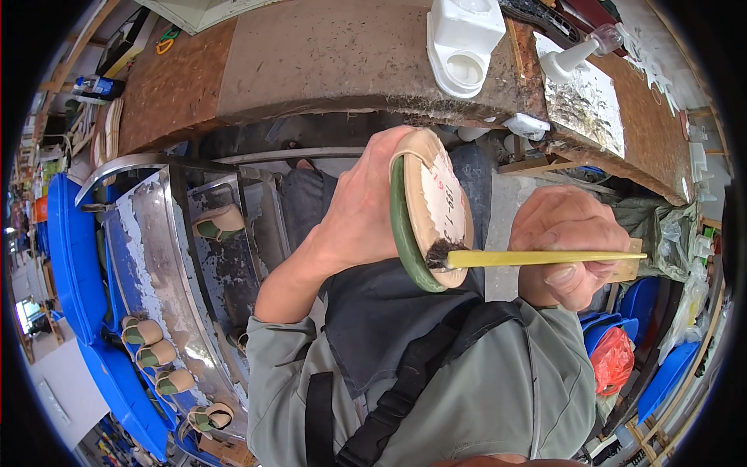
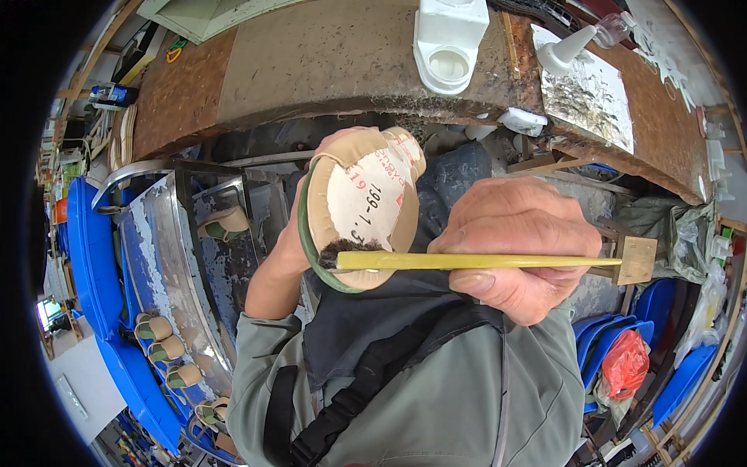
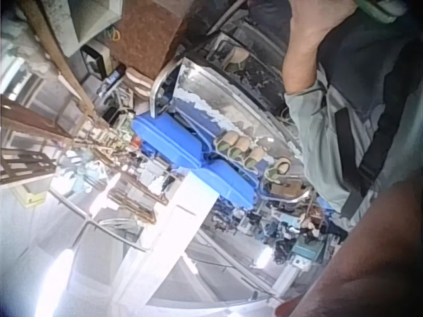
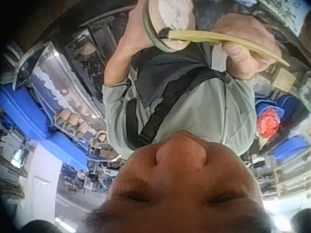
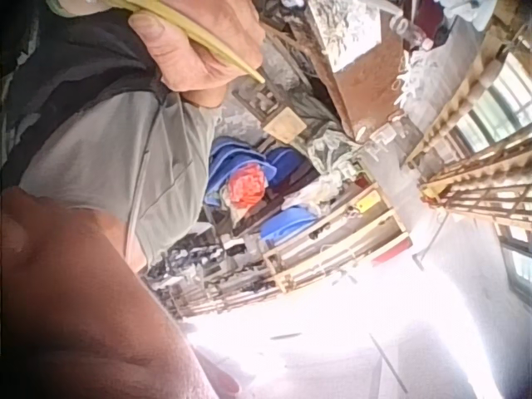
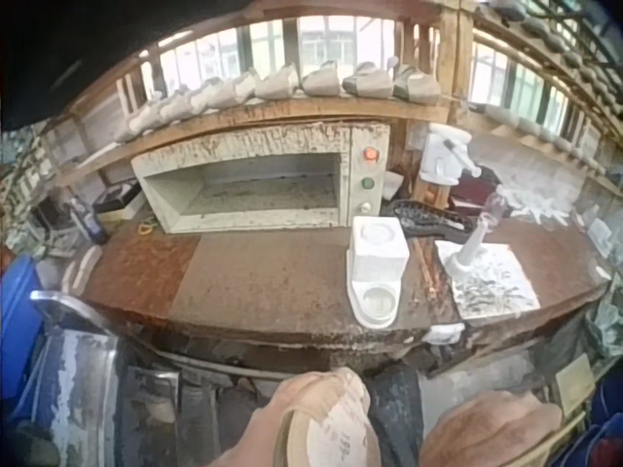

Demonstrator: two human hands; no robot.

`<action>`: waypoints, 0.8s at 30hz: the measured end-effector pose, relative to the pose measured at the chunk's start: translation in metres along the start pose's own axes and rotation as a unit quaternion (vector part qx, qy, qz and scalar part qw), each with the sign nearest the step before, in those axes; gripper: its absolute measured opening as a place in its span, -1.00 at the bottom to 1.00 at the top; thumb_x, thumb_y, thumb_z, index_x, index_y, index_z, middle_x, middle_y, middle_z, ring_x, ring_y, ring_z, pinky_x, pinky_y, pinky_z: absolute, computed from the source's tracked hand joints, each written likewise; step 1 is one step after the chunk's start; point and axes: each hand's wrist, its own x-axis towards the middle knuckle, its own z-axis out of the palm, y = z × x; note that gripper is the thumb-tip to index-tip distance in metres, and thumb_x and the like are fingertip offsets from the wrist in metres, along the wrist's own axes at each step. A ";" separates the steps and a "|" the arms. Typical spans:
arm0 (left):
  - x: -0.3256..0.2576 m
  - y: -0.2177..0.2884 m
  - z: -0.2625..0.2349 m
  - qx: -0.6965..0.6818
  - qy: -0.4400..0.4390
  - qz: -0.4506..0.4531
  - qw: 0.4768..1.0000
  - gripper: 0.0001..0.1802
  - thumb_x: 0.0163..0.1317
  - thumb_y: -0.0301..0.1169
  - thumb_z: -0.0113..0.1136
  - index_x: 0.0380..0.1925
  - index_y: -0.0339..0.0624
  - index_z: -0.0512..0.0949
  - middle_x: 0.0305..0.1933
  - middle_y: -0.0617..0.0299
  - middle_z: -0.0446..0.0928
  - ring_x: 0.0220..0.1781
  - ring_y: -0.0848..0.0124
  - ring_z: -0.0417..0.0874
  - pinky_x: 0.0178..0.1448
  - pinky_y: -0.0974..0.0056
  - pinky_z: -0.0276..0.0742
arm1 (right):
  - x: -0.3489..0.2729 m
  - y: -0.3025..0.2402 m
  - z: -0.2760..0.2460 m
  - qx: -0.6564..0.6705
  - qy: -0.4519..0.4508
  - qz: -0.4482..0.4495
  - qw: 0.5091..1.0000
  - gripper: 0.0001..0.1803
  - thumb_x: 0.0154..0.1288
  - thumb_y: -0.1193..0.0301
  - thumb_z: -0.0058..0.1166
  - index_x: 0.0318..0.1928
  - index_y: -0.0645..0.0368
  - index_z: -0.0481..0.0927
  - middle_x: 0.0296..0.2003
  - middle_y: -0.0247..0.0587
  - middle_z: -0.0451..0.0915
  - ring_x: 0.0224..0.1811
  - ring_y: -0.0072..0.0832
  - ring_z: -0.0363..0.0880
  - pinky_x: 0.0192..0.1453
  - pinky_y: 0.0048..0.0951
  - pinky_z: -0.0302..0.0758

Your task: Applying a dark liquid finish or glue to the edges and seams of partially assembled shoes using a yellow spatula-like tool.

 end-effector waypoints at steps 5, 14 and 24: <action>0.002 0.004 0.002 -0.069 -0.055 -0.050 0.995 -0.16 -0.16 -0.23 0.42 0.15 -0.25 0.27 0.07 0.04 0.37 0.11 0.22 0.46 0.17 0.16 0.41 | 0.000 0.003 -0.005 0.011 -0.012 -0.013 1.000 -0.77 -0.04 0.54 0.24 -0.38 0.49 0.58 -0.52 0.07 0.59 -0.61 -0.32 0.57 -0.53 -0.41 0.51; 0.001 0.014 0.008 -0.188 -0.148 -0.139 0.961 0.00 -0.38 -0.04 0.51 0.09 -0.28 0.29 0.02 -0.03 0.36 0.03 0.04 0.47 0.07 0.12 0.43 | 0.003 0.009 -0.017 0.022 -0.052 -0.042 0.998 -0.79 -0.02 0.54 0.26 -0.37 0.45 0.58 -0.51 0.01 0.58 -0.56 -0.32 0.59 -0.51 -0.39 0.55; 0.004 0.019 0.005 -0.222 -0.225 -0.146 0.937 -0.34 -0.40 -0.24 0.44 -0.14 -0.14 0.51 -0.10 0.10 0.47 -0.02 0.12 0.47 0.13 0.14 0.35 | -0.004 0.014 -0.021 0.017 -0.032 -0.059 0.998 -0.78 -0.03 0.44 0.29 -0.44 0.39 0.61 -0.56 -0.10 0.58 -0.63 -0.34 0.58 -0.58 -0.42 0.52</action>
